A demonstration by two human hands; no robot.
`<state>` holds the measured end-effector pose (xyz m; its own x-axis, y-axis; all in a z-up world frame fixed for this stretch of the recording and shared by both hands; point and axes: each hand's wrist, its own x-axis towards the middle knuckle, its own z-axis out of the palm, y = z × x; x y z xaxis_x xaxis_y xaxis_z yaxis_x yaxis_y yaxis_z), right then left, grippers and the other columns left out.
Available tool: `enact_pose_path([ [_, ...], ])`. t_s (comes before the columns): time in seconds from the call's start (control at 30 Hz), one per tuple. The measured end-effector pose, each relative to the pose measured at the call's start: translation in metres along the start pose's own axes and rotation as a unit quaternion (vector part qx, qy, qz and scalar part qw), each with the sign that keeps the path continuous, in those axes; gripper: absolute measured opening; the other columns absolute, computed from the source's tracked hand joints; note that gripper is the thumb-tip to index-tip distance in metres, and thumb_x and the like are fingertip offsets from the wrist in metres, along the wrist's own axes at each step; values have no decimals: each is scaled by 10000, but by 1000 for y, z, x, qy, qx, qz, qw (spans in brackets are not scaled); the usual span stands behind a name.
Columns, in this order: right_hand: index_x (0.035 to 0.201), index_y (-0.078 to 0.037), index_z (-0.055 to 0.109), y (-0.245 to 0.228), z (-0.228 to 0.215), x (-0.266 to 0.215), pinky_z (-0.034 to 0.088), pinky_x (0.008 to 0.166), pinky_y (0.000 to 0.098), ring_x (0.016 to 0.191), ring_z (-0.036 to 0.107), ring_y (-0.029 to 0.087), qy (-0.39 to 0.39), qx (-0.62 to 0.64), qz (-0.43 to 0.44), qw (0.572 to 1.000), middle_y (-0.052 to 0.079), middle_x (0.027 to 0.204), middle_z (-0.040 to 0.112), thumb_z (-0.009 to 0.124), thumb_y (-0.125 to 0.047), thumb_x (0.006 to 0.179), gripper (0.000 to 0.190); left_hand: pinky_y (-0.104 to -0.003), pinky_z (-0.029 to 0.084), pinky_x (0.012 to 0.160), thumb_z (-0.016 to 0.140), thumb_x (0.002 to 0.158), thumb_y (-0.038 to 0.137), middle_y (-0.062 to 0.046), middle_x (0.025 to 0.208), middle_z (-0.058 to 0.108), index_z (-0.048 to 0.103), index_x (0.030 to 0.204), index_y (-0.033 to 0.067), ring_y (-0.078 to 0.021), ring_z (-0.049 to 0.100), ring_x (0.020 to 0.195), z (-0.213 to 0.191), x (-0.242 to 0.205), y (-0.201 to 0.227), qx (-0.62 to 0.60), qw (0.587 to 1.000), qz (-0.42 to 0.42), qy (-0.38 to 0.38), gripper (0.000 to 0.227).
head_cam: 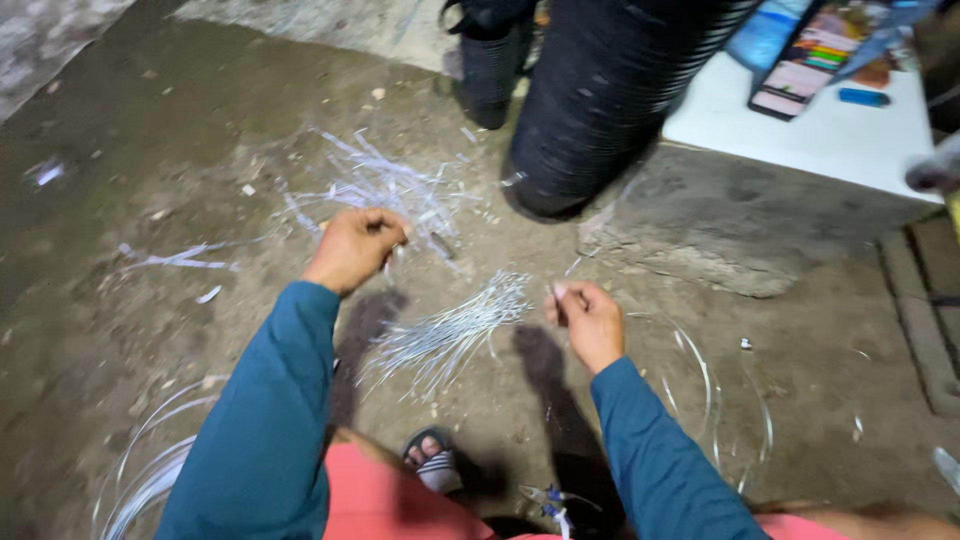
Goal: The person sits on the floor and repeatedly cuts thin metal wire into short pieces using pliers. They gather the cut pieces into a small pile on the floor and continue the process with the remaining wire.
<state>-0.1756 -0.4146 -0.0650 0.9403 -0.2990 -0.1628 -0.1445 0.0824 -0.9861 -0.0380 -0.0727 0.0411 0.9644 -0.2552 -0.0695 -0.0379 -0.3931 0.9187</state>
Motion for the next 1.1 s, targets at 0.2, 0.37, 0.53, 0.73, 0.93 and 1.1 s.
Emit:
enact_pose_path([
  [0.2,1103,9,661,-115,-12,7,591,769,294,890,735,165,29,201,-29,979,63,1179,755,634,-139,987,190,-269,495,554,733,897,189,2,722,693,769,973,28,-73,586,588,61,-31,57,-19,997,23,-66,182],
  [0.37,1129,27,684,-153,-28,7,586,800,277,926,733,157,67,147,-50,986,100,1082,743,647,-128,1004,203,-258,503,611,735,895,189,-9,734,705,773,990,20,-75,591,654,82,-55,86,57,991,88,-86,197],
  [0.53,1085,32,702,-161,-37,-1,598,800,290,879,721,152,40,62,-64,995,117,1017,758,640,-121,1004,183,-241,521,644,714,898,197,4,855,702,680,1171,26,-42,614,746,115,-65,104,-55,979,65,-187,325],
  [0.73,1074,17,722,-165,-29,-34,601,805,289,870,727,135,-24,-13,-82,996,89,987,767,626,-118,989,186,-244,475,583,652,970,238,-4,794,706,717,1183,36,-69,565,643,176,-71,121,-181,975,16,-129,300],
  [0.93,1046,37,733,-168,-43,-69,604,753,303,797,728,146,-79,-84,-70,991,94,892,782,633,-129,993,201,-236,489,590,689,956,223,-14,783,743,772,1114,0,-45,604,669,188,-76,115,-153,988,25,-4,285],
  [1.1,1035,20,748,-150,-40,-83,610,731,303,788,737,143,-120,-56,-23,991,81,860,782,668,-116,956,176,-218,499,616,665,972,235,-15,812,735,761,1158,15,-28,601,703,191,-81,109,-208,977,33,-28,304],
])
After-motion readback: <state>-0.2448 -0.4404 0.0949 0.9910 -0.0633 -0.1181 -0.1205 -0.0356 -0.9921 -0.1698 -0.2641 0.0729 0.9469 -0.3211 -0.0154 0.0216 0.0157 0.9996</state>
